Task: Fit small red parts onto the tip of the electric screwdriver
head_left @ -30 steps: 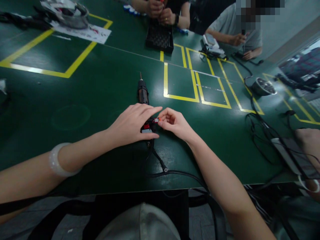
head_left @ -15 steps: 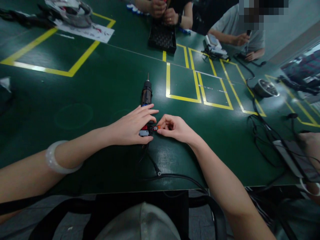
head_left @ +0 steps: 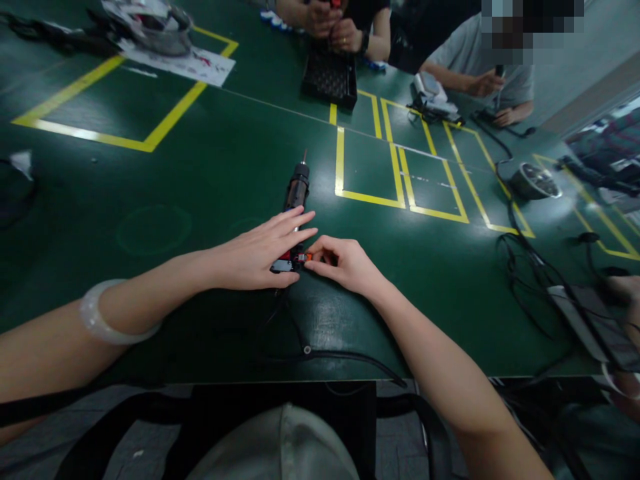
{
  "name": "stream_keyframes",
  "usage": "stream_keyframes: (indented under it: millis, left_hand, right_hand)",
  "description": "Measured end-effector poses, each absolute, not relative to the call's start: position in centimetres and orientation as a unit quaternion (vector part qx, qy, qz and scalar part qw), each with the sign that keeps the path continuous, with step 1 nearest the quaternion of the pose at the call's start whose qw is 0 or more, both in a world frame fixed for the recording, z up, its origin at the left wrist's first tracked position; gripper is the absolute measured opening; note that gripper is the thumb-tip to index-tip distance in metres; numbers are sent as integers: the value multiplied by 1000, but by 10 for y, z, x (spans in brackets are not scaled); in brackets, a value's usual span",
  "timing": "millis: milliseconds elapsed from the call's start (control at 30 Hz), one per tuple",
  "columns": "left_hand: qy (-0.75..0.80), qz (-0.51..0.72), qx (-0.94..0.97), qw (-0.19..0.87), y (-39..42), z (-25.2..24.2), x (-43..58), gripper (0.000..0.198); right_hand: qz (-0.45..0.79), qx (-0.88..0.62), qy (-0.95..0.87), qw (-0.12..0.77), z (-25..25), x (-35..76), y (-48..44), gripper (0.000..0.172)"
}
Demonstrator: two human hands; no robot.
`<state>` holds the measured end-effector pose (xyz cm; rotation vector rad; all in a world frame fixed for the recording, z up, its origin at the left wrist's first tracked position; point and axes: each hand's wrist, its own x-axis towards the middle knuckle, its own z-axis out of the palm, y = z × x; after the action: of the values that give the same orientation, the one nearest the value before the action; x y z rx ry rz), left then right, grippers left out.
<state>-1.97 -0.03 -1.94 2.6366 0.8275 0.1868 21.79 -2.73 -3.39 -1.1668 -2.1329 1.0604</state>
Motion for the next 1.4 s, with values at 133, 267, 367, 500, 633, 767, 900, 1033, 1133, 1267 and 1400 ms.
stream_keyframes:
  millis: [133, 267, 367, 500, 633, 767, 900, 1033, 1133, 1267, 1400]
  left_hand:
    - [291, 63, 938, 179, 0, -20, -19, 78]
    - [286, 65, 939, 177, 0, -20, -19, 79]
    - [285, 66, 940, 177, 1, -21, -20, 79]
    - [286, 72, 939, 175, 1, -23, -20, 78]
    - [290, 80, 938, 175, -1, -23, -19, 78]
    - [293, 85, 936, 174, -2, -22, -18, 76]
    - [295, 94, 935, 174, -2, -24, -16, 72]
    - [306, 106, 931, 166, -4, -24, -13, 61]
    - [323, 117, 926, 154, -7, -23, -8, 49]
    - [346, 126, 920, 132, -8, -20, -5, 37]
    - [371, 114, 913, 126, 0, -17, -14, 29]
  right_hand:
    - [330, -436, -805, 231, -33, 214, -29, 11]
    - [283, -433, -826, 225, -32, 212, -29, 12]
    - [268, -437, -833, 210, -30, 211, -31, 14]
    - [249, -434, -842, 201, -27, 210, -34, 17]
    - [235, -430, -851, 192, -26, 211, -33, 15]
    - [251, -448, -836, 195, -26, 211, -32, 13]
    - [246, -451, -838, 184, -26, 210, -32, 18]
    - [232, -429, -855, 174, -26, 207, -33, 17]
    - [235, -420, -860, 169, -26, 207, -33, 18]
    - [259, -416, -851, 188, -27, 208, -32, 17]
    - [284, -415, -837, 217, -30, 212, -29, 16]
